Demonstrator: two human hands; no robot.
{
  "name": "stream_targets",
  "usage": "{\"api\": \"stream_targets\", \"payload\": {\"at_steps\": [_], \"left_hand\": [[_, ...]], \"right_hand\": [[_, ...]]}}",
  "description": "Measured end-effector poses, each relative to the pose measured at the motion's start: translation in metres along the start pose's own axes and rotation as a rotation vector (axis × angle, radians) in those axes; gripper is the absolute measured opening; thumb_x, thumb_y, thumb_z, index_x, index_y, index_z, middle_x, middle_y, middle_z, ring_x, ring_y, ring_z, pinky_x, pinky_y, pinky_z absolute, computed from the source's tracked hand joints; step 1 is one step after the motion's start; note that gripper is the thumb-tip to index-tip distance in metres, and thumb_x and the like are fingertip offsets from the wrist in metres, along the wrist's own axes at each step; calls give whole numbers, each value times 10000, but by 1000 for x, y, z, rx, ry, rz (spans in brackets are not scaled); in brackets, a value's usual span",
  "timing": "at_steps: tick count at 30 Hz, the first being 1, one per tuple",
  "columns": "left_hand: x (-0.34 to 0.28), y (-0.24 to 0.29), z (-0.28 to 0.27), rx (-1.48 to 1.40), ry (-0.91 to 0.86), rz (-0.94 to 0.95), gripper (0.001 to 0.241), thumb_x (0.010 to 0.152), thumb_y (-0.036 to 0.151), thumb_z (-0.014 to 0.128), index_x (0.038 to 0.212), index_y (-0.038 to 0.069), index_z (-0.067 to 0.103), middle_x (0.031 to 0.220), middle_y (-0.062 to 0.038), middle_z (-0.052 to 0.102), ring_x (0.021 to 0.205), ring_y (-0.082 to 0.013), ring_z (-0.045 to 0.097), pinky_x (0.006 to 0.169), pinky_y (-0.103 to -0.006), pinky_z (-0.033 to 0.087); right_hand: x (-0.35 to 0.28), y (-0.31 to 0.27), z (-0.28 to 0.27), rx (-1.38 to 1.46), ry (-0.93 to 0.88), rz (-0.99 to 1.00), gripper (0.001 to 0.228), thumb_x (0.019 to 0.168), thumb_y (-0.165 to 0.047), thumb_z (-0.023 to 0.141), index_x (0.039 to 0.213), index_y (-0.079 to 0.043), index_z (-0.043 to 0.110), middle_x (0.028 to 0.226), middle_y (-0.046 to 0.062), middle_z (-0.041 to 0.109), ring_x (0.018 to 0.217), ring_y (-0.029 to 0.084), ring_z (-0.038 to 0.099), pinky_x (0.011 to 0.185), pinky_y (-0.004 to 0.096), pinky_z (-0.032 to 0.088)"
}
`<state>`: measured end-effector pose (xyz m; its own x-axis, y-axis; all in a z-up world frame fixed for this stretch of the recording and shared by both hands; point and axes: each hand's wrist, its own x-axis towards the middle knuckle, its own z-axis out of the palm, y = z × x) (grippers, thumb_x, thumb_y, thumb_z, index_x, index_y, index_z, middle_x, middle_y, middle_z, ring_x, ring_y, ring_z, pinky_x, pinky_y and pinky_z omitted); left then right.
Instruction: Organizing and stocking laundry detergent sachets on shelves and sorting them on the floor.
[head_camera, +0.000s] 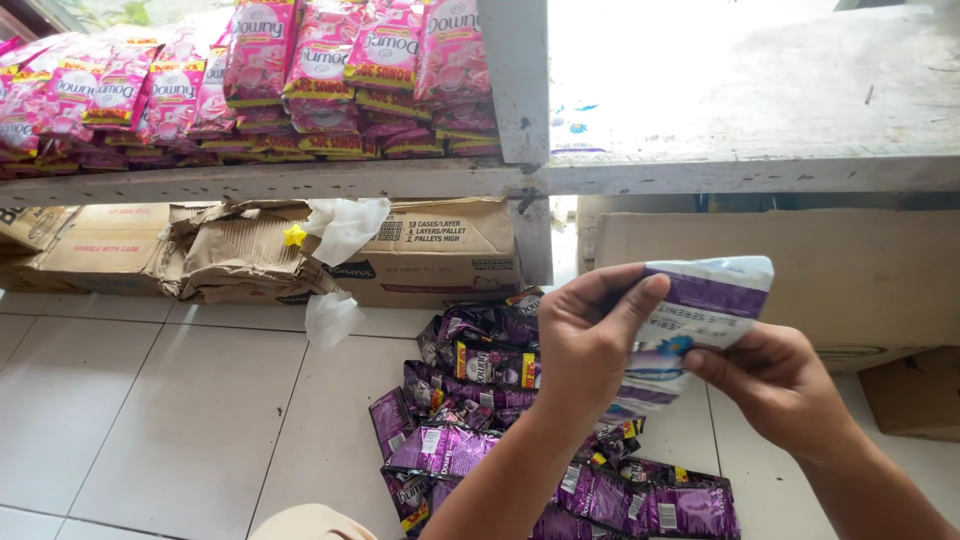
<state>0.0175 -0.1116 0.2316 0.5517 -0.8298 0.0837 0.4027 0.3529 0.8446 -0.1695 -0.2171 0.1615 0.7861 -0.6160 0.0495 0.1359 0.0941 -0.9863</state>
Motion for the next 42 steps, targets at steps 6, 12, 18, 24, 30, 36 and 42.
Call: {"api": "stream_targets", "payload": {"at_steps": [6, 12, 18, 24, 30, 36, 42], "left_hand": [[15, -15, -35, -28, -153, -175, 245, 985, 175, 756, 1113, -33, 751, 982, -82, 760, 858, -88, 674, 786, -225, 545], [15, -29, -51, 39, -158, -125, 311, 994, 253, 693, 1181, 4, 689, 1067, -88, 722, 968, -146, 673, 901, -277, 546], [13, -93, -74, 529, -404, 247, 355, 935, 115, 725, 1264, -7, 663, 1189, -107, 699, 1100, -177, 638, 967, -300, 522], [22, -118, -90, 12, -319, -101, 218, 1046, 80, 658, 1215, -49, 707, 1058, -71, 750, 932, -102, 684, 824, -245, 569], [26, -65, -94, -172, -220, -63, 210, 962, -29, 667, 1165, -60, 711, 1057, -115, 766, 932, -151, 731, 847, -296, 607], [10, -35, -70, 13, -302, -28, 252, 947, -94, 645, 1182, -56, 731, 1070, -139, 768, 934, -158, 732, 860, -303, 615], [16, -46, -91, -65, -295, -206, 262, 1018, -4, 620, 1258, -88, 686, 1118, -153, 751, 985, -156, 726, 918, -308, 600]], "right_hand": [[8, -16, 8, -136, 167, -94, 226, 928, 20, 685, 1141, 73, 738, 1057, 167, 777, 971, 172, 713, 873, 327, 600], [11, -29, 6, -271, 147, -95, 231, 933, 5, 670, 1146, 66, 735, 1000, 177, 791, 902, 179, 740, 798, 337, 641], [0, -43, -7, -123, -23, -160, 246, 956, 16, 638, 1183, 88, 698, 1054, 204, 787, 986, 211, 760, 868, 371, 652], [-14, -43, -10, 21, -162, -13, 278, 922, 17, 688, 1175, 128, 719, 1054, 244, 804, 969, 270, 793, 862, 426, 644], [0, -4, 10, -74, -221, 237, 333, 849, -31, 747, 1166, 72, 740, 998, 186, 836, 892, 227, 790, 803, 415, 653], [2, 15, 11, -33, -150, 164, 297, 888, -30, 699, 1163, 75, 736, 999, 153, 828, 913, 179, 748, 819, 351, 629], [5, 17, 16, 13, 29, 9, 247, 928, -8, 687, 1149, 86, 746, 1003, 147, 795, 928, 164, 714, 850, 319, 598]]}}
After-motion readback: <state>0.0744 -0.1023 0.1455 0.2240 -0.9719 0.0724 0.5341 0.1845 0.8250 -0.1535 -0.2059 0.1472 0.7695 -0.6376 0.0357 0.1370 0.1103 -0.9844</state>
